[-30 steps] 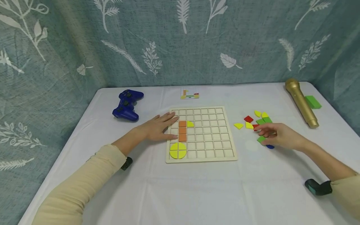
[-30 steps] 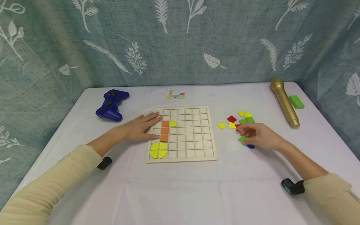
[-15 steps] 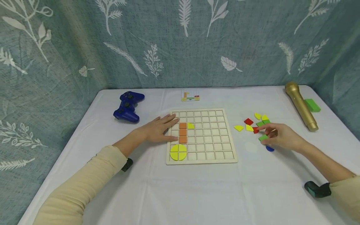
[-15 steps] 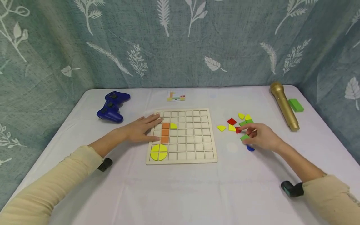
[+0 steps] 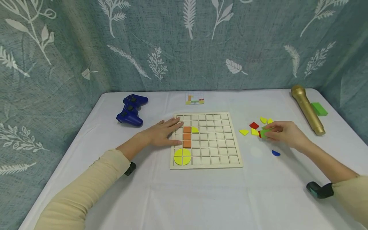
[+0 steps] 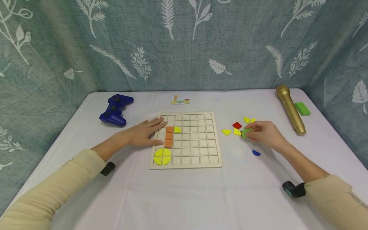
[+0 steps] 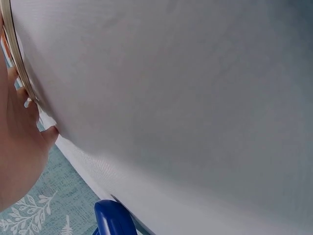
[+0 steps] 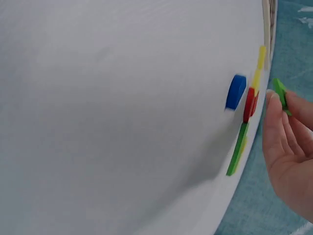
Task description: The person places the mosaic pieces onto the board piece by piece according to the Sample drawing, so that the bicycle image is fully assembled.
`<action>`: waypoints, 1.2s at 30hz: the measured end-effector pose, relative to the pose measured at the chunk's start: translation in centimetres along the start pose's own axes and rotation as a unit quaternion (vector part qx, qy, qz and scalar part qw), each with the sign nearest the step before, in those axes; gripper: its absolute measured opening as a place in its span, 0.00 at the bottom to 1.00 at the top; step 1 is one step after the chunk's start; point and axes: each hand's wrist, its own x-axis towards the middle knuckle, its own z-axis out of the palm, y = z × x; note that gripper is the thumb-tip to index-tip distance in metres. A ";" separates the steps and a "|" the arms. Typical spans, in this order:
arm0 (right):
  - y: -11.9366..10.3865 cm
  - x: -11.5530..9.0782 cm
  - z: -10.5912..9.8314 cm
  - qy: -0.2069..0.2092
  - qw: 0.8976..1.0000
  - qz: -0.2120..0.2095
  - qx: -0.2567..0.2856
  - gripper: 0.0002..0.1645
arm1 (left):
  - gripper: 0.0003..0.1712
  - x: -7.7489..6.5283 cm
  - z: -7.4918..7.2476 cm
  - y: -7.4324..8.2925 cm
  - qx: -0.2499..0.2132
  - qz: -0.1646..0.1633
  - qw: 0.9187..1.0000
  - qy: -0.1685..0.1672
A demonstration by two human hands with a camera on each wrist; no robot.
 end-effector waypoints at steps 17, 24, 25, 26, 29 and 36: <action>-5.5 1.4 4.9 -0.126 0.973 0.056 0.186 0.27 | 0.50 0.2 -0.4 0.2 0.009 0.004 1.000 -0.013; -7.5 2.0 7.6 -0.158 0.960 0.046 0.227 0.21 | 0.50 0.2 -0.3 -0.1 0.008 0.012 1.000 -0.012; -7.8 2.1 8.1 -0.164 0.958 0.042 0.233 0.21 | 0.50 0.2 -0.2 -0.1 0.007 0.013 1.000 -0.011; -8.1 2.2 8.5 -0.169 0.955 0.043 0.240 0.20 | 0.50 0.2 -0.2 -0.2 0.008 0.013 1.000 -0.011; -9.1 2.4 9.6 -0.182 0.950 0.046 0.251 0.19 | 0.51 0.2 -0.1 -0.3 0.006 0.013 1.000 -0.012; -10.9 2.8 11.8 -0.192 0.945 0.053 0.259 0.15 | 0.51 0.3 -0.2 -0.3 0.005 0.013 1.000 -0.012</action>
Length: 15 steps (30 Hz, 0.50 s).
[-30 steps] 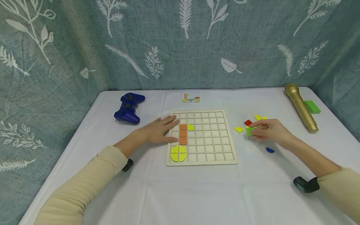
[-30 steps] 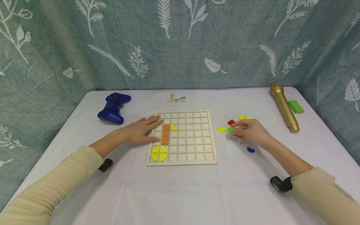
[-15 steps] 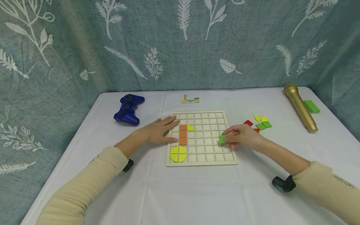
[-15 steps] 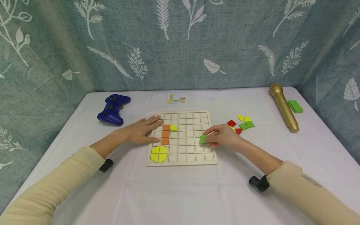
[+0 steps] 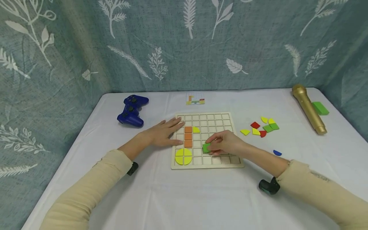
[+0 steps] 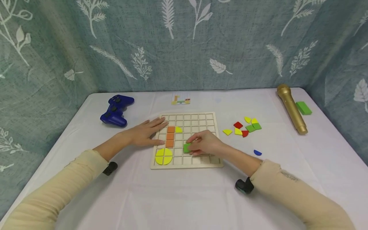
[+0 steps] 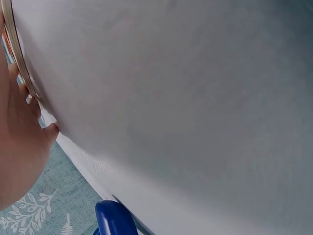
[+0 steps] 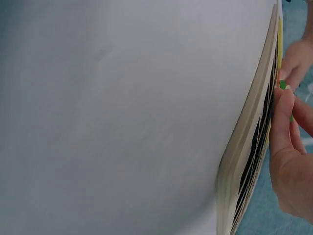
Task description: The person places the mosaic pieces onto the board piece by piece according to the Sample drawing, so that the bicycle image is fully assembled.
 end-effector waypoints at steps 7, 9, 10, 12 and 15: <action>-0.4 0.6 1.4 0.000 1.000 -0.006 -0.004 0.15 | 0.51 0.3 0.0 0.1 -0.001 -0.004 1.000 -0.004; -0.5 0.7 1.7 0.003 1.000 -0.006 -0.008 0.15 | 0.50 0.3 0.0 0.1 0.002 -0.008 1.000 -0.007; -0.6 0.7 1.9 0.005 1.000 -0.007 -0.011 0.14 | 0.51 0.4 0.1 0.0 0.003 -0.009 1.000 -0.008; -0.7 0.8 2.2 0.010 1.000 -0.006 -0.015 0.14 | 0.51 0.4 0.1 0.0 0.002 -0.011 1.000 -0.010; -0.8 0.8 2.5 0.018 1.000 -0.005 -0.022 0.13 | 0.51 0.3 0.1 -0.1 -0.004 -0.012 1.000 -0.010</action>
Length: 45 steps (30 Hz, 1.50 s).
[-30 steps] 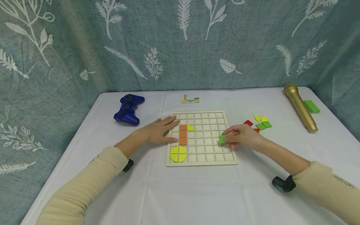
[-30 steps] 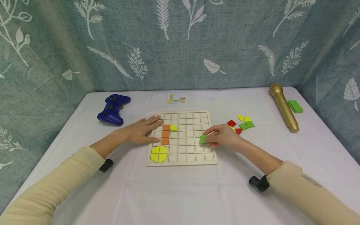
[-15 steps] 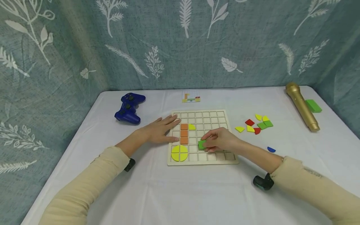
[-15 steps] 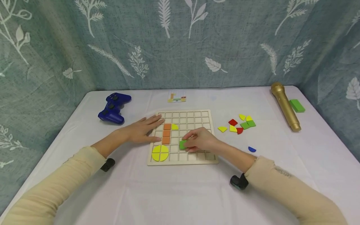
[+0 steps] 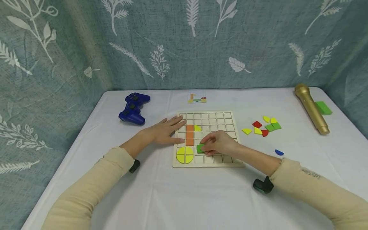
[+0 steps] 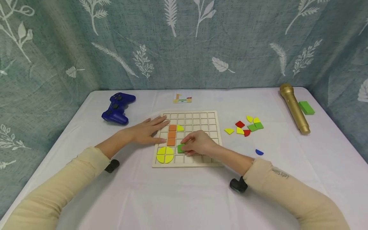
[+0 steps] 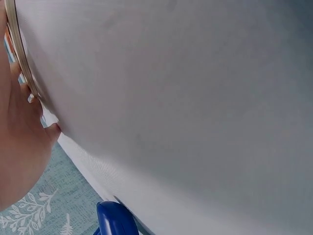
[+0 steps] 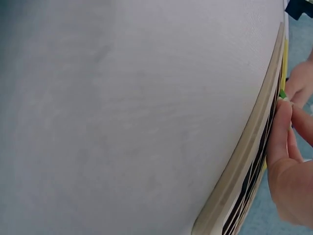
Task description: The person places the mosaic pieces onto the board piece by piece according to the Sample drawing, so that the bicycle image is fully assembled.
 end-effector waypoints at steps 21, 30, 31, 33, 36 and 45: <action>-1.0 0.1 0.1 -0.005 0.997 -0.015 -0.081 0.12 | 0.50 0.0 -0.4 0.1 0.000 -0.001 1.000 0.001; 0.0 0.2 -2.9 -0.107 0.994 -0.004 -0.021 0.22 | 0.50 0.0 -0.1 -0.1 -0.001 0.010 1.000 0.003; 0.2 0.1 -3.4 -0.118 0.993 -0.004 -0.009 0.23 | 0.50 0.0 -0.1 -0.1 -0.001 0.009 1.000 0.003; 0.6 -0.2 -4.5 -0.133 0.991 -0.005 0.014 0.25 | 0.50 0.0 -0.1 -0.1 -0.002 0.009 1.000 0.002; 1.2 -0.6 -6.1 -0.136 0.989 -0.003 0.050 0.27 | 0.50 -0.1 -0.1 0.0 -0.005 0.008 1.000 0.002; 2.9 -2.0 -10.7 -0.075 0.994 -0.003 0.080 0.32 | 0.50 -0.3 -0.1 0.2 -0.008 0.003 1.000 -0.001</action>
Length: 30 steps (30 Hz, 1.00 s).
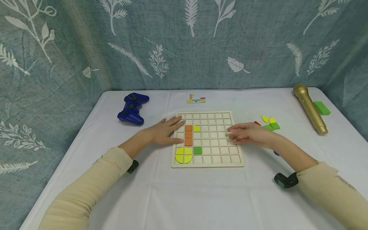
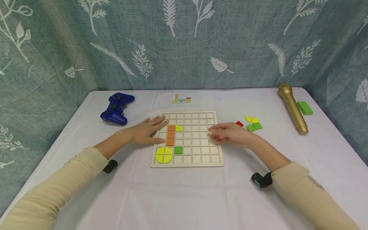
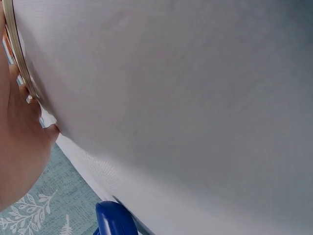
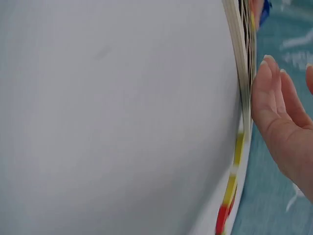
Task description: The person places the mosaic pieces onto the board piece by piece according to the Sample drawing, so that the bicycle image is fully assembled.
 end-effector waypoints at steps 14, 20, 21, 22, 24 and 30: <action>1.0 -4.2 -6.7 0.096 0.995 -0.013 0.021 0.37 | 0.50 0.1 -0.1 0.1 0.003 0.002 1.000 -0.002; 1.6 -5.5 -9.1 0.124 0.991 -0.027 0.041 0.32 | 0.50 0.1 0.0 0.0 0.006 0.000 1.000 -0.001; 1.6 -5.7 -9.5 0.132 0.990 -0.029 0.041 0.30 | 0.50 0.1 0.0 0.0 0.004 0.000 1.000 0.000; 1.7 -5.9 -9.9 0.141 0.989 -0.030 0.040 0.27 | 0.50 0.1 0.0 -0.1 0.002 0.000 1.000 0.001; 1.8 -6.1 -10.6 0.157 0.986 -0.033 0.037 0.25 | 0.50 0.0 0.0 -0.1 -0.002 0.000 1.000 0.004; 2.0 -6.2 -11.6 0.203 0.979 -0.013 -0.020 0.43 | 0.50 -0.1 0.2 -0.1 -0.009 0.004 1.000 0.010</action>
